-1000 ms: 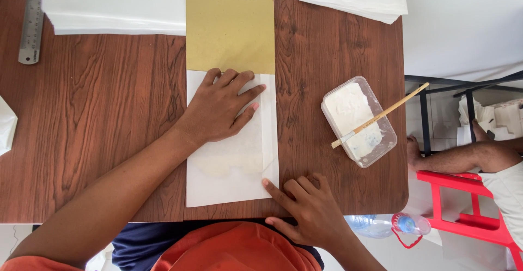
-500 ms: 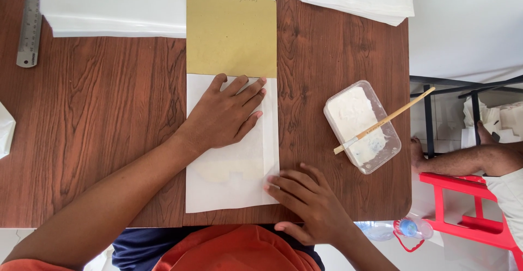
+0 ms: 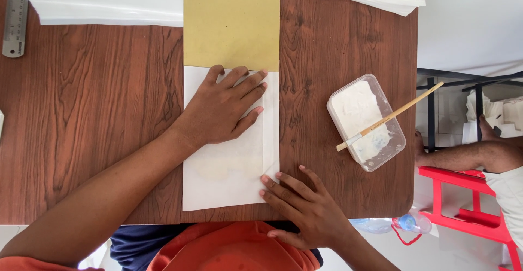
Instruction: Applying glue to paper sheets and folding them to create paper bags.
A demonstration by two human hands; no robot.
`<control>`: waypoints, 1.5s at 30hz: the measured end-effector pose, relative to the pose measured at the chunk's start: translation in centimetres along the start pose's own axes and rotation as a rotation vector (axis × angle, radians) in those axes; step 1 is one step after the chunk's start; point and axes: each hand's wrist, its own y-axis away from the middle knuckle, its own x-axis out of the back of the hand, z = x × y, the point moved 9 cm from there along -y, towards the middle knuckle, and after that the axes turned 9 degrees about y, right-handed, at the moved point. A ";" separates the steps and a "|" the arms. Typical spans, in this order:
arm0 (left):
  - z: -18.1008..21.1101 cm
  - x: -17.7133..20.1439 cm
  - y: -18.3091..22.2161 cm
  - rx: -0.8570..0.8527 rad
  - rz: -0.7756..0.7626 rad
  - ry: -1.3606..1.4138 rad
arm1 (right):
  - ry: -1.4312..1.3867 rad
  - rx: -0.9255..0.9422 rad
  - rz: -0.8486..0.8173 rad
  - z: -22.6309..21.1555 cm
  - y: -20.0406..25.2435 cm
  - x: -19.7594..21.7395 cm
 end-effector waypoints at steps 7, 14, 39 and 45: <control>0.0 0.2 0.1 0.003 0.026 0.007 | -0.055 0.097 0.075 -0.9 1.0 0.8; -0.3 0.0 0.1 0.024 -0.003 0.070 | -0.335 -0.014 0.199 1.0 -0.2 2.5; -0.3 0.5 0.5 0.028 0.082 0.074 | 0.247 -0.104 -0.244 -2.5 1.0 -2.6; 0.0 1.0 0.4 0.009 0.124 0.091 | 0.205 -0.034 -0.231 -4.2 2.8 -0.9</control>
